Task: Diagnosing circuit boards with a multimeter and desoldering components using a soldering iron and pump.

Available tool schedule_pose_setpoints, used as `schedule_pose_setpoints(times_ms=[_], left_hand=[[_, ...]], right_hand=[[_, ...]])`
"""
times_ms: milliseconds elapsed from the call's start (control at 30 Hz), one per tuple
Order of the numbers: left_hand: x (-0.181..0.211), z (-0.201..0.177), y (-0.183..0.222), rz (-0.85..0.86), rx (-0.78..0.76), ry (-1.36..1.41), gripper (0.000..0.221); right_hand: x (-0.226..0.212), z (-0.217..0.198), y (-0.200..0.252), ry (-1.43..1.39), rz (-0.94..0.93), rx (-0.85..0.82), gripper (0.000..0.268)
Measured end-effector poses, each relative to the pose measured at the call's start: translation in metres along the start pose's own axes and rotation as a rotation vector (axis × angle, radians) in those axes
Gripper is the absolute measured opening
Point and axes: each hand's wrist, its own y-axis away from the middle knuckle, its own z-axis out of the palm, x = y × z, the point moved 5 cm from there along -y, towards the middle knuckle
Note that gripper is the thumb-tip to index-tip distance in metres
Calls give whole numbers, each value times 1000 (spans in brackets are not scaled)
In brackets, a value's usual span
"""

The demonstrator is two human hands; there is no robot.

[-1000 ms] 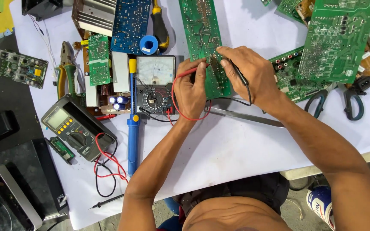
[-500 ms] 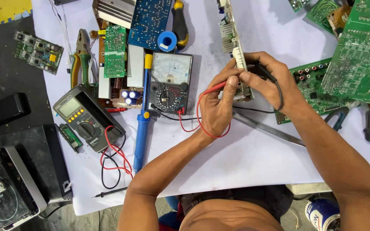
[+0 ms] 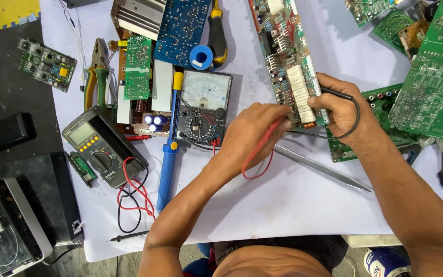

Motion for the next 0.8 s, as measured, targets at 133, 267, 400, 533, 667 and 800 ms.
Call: schedule_pose_setpoints(times_ms=[133,267,400,533,667,800], left_hand=[[28,-38,-3,-48,-466,-120,84],[26,-65,-12,-73,-404,-73,55],[14,-98,-38,-153,-106,-116,37],[2,-156,-35,-159,158,-103,34],[-22,-207,-30,-146,374,-45,23],[-29,-211,-30,-53,411,-114,17]], right_hand=[[-9,2,2,90,-46,15,55],[1,-5,-4,248,-96,38,49],[5,-8,-9,377,-33,37,52],[31,-24,-17,366,65,94,53],[7,-2,-6,375,-1,95,48],[3,9,2,376,-182,0,47]])
